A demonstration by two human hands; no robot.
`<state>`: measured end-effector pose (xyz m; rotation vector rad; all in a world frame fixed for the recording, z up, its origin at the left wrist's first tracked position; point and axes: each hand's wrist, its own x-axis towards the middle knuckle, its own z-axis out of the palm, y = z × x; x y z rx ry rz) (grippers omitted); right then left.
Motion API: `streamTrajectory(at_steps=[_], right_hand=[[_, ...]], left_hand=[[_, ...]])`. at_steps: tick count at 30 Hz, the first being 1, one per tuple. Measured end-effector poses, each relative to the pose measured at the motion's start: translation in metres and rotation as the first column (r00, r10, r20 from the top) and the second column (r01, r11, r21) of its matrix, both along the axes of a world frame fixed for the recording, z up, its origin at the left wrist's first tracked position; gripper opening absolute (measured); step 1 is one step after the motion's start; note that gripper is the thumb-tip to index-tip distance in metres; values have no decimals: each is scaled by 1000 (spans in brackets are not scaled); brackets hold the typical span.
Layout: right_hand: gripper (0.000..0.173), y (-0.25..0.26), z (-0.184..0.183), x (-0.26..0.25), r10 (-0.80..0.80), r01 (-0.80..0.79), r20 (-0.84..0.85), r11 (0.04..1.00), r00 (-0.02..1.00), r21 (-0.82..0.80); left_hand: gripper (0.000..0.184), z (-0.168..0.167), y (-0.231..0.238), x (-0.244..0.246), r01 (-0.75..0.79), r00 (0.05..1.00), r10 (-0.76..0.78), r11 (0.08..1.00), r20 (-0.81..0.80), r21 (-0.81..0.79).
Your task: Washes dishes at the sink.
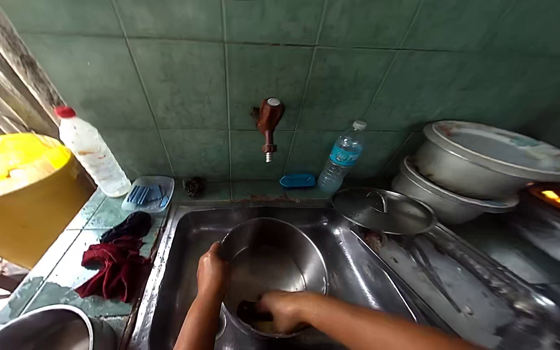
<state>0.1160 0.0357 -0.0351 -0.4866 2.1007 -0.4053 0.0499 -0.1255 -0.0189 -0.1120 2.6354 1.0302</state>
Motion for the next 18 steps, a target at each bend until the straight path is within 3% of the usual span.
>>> streamTrajectory(at_steps=[3,5,9,11,13,16,18], right_hand=[[33,20,-2,-3,154,-168,77,955,985,246],[31,14,-12,-4,153,-157,37,955,988,253],[33,-37,-39,-17,-38,59,-222,994,974,90],[38,-46,-38,-53,-226,274,-275,949,935,153],[38,-28,-43,-85,-235,349,-328,868,915,352],[39,-1,-37,-77,-131,207,-171,791,976,576],[54,-12,-21,-45,-98,71,13,796,995,601]], left_hand=[[40,-2,-7,2,15,1000,-16,1000,10,23],[44,2,-7,1,11,998,-12,1000,59,23],[52,5,-10,-1,40,991,-40,999,131,2],[49,4,-10,1,52,989,-51,999,135,-4],[46,3,-9,1,51,989,-50,999,137,0],[44,5,-9,-1,21,988,-27,999,150,37],[42,5,-9,-1,12,989,-23,997,148,74]])
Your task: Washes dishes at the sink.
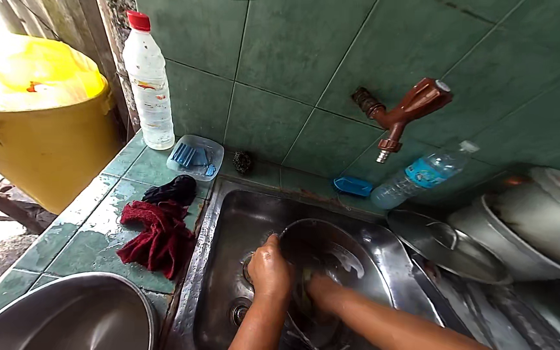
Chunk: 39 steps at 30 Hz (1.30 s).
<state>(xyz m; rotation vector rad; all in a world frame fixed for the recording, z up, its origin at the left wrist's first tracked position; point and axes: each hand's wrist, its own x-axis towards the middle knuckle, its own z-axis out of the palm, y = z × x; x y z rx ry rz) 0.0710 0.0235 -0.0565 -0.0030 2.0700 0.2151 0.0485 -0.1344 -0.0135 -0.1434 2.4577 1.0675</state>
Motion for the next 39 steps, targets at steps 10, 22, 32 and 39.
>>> streamTrajectory(at_steps=[10,22,32,39], right_hand=[[72,16,-19,-33,-156,151,-217,988,964,-40],[34,-16,43,-28,-364,-126,-653,807,665,-578],[44,-29,37,83,-707,465,-257,651,659,-600],[29,-23,9,109,-888,-152,-256,213,383,-965]], left_hand=[[42,-5,2,-4,10,1000,-10,1000,-8,3],[21,67,22,-8,191,886,-239,969,-396,-158],[29,47,73,37,290,293,-282,937,-914,-195],[29,65,90,35,365,371,-463,870,-805,-333]])
